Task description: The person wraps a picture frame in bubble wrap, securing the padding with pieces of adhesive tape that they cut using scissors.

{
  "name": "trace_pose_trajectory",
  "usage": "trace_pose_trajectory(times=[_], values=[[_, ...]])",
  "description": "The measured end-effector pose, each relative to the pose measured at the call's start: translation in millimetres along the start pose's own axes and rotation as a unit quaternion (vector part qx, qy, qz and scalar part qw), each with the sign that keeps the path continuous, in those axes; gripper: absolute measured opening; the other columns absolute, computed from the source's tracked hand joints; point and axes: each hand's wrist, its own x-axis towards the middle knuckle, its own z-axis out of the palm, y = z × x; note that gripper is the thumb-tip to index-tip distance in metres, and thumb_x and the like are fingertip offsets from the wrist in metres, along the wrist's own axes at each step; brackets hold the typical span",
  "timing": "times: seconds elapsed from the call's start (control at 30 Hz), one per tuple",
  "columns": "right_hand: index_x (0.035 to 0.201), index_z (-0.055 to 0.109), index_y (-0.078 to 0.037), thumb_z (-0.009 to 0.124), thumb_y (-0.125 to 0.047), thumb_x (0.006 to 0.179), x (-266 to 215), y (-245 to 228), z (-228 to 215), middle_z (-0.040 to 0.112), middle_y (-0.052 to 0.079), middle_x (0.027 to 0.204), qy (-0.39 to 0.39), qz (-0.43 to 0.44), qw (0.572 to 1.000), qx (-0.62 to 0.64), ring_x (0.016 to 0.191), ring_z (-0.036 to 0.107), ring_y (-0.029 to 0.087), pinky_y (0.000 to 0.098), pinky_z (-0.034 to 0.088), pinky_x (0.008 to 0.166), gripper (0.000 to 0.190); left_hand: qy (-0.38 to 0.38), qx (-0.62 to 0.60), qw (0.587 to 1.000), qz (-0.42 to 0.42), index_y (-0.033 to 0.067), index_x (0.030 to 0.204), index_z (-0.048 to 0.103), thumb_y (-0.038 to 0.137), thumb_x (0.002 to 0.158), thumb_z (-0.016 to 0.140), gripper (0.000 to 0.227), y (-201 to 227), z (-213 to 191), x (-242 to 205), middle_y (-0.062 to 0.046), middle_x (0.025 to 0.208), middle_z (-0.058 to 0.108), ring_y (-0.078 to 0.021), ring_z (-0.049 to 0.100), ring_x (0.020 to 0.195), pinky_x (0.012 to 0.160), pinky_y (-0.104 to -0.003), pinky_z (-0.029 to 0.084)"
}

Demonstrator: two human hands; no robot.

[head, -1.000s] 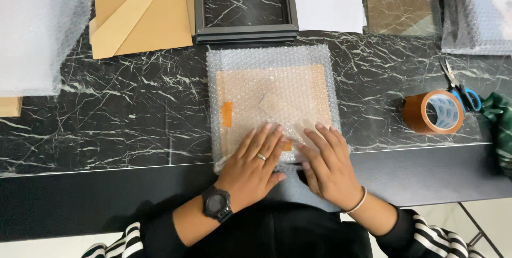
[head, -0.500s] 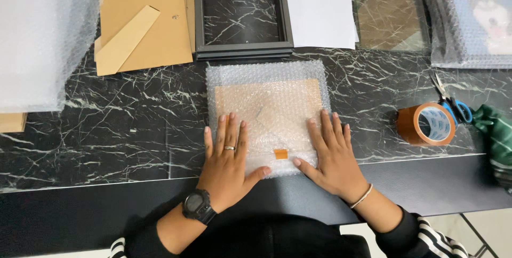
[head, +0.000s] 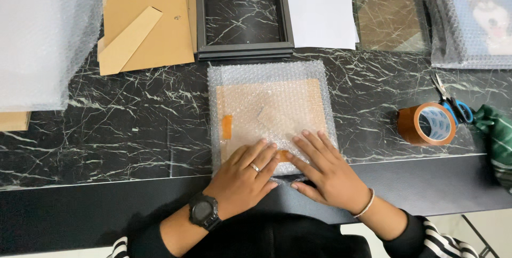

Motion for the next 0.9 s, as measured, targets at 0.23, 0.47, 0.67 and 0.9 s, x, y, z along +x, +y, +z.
trace_pose_trajectory(times=[0.23,0.47,0.67,0.9], values=[[0.150,0.057,-0.012,0.051,-0.059,0.106,5,3,7,0.045,0.023,0.163,-0.021,-0.017,1.000,0.011,0.154,0.041,0.046,0.0619,0.032,0.127,0.064,-0.031,0.012,0.999,-0.026,0.0081,0.138,0.067,0.054,0.103,0.063,0.058,0,16,-1,-0.016,0.158,0.056,-0.0372,0.048,0.147,0.110,-0.050,0.044],[0.151,0.055,-0.010,0.045,-0.059,0.109,6,9,7,0.046,0.024,0.162,-0.011,-0.039,0.999,0.006,0.152,0.045,0.046,0.0621,0.034,0.127,0.065,-0.029,0.039,0.999,0.003,0.0065,0.147,0.062,0.054,0.103,0.065,0.065,-8,20,-1,-0.014,0.158,0.055,-0.0340,0.050,0.146,0.111,-0.049,0.044],[0.146,0.058,-0.007,0.044,-0.052,0.111,11,14,-6,0.048,0.026,0.160,-0.007,-0.035,0.998,0.050,0.151,0.045,0.049,0.0631,0.033,0.127,0.059,-0.030,0.025,0.999,-0.016,0.0072,0.138,0.069,0.048,0.101,0.069,0.055,-9,6,5,-0.018,0.156,0.056,-0.0372,0.050,0.142,0.106,-0.051,0.045],[0.133,0.071,0.000,0.067,-0.033,0.103,21,112,-21,0.072,0.021,0.125,0.076,0.320,0.940,0.092,0.117,0.070,0.037,0.0472,0.058,0.097,0.044,0.022,-0.051,0.967,-0.247,0.0021,0.135,0.068,0.042,0.107,0.052,0.051,-82,-31,28,-0.018,0.126,0.069,-0.0405,0.068,0.114,0.090,-0.053,0.056]])
